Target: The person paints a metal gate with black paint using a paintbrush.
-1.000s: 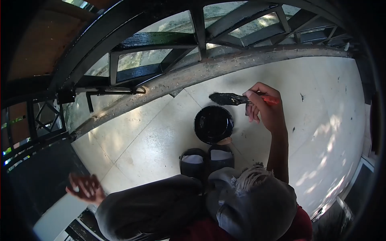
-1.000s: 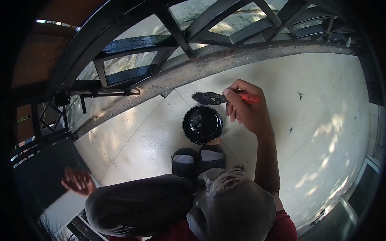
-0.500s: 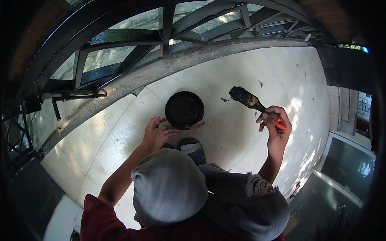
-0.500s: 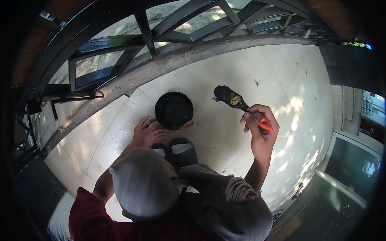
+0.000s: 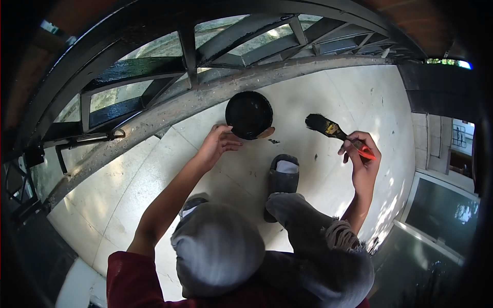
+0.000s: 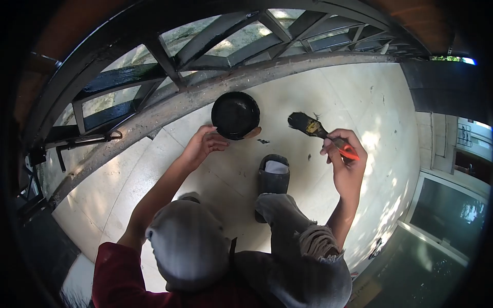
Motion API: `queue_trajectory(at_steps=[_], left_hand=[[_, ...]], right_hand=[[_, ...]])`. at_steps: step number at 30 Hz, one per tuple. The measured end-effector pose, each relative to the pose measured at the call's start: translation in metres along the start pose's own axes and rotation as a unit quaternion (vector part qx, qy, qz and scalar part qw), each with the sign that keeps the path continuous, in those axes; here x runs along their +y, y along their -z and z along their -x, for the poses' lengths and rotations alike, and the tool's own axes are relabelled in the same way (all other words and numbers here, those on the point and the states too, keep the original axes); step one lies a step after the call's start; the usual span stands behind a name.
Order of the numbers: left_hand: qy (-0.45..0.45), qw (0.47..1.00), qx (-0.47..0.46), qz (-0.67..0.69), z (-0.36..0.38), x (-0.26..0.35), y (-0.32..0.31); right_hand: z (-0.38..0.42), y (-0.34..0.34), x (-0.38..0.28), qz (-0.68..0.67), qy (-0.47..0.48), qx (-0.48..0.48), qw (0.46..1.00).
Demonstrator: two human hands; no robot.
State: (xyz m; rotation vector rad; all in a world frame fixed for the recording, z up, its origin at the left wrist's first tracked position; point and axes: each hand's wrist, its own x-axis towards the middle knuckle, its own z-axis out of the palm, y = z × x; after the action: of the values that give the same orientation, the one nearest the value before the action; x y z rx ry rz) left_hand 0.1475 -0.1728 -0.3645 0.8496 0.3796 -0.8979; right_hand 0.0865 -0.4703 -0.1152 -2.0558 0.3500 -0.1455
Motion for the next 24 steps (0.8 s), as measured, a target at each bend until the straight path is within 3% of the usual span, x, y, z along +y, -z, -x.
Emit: queue_trajectory(at_steps=[5,9,10,12,16,19,23,24], left_hand=[[-0.004,0.998,0.047,-0.045,-0.003,0.002,0.004],[0.024,0.984,0.090,-0.154,0.028,0.015,0.024],[0.011,0.981,0.105,-0.162,0.043,0.017,0.036],[-0.017,0.969,0.178,-0.168,0.073,0.021,0.059],[-0.121,0.897,0.388,-0.176,0.154,0.005,0.043],[-0.099,0.884,0.410,-0.202,0.185,-0.027,0.018],[-0.136,0.864,0.408,-0.262,0.148,-0.081,-0.009],[-0.130,0.854,0.404,-0.301,0.137,-0.086,-0.021]], right_hand=[[-0.063,-0.033,0.029,-0.009,0.011,-0.088,0.996],[-0.111,-0.061,0.040,0.011,0.026,-0.243,0.970],[-0.126,-0.069,0.039,0.041,0.042,-0.303,0.951],[-0.143,-0.091,0.045,0.059,0.163,-0.382,0.908],[-0.153,-0.112,0.045,0.087,0.260,-0.409,0.870],[-0.152,-0.113,0.046,0.084,0.244,-0.403,0.878],[-0.148,-0.120,0.076,0.078,0.227,-0.418,0.876],[-0.148,-0.122,0.082,0.067,0.264,-0.404,0.873]])
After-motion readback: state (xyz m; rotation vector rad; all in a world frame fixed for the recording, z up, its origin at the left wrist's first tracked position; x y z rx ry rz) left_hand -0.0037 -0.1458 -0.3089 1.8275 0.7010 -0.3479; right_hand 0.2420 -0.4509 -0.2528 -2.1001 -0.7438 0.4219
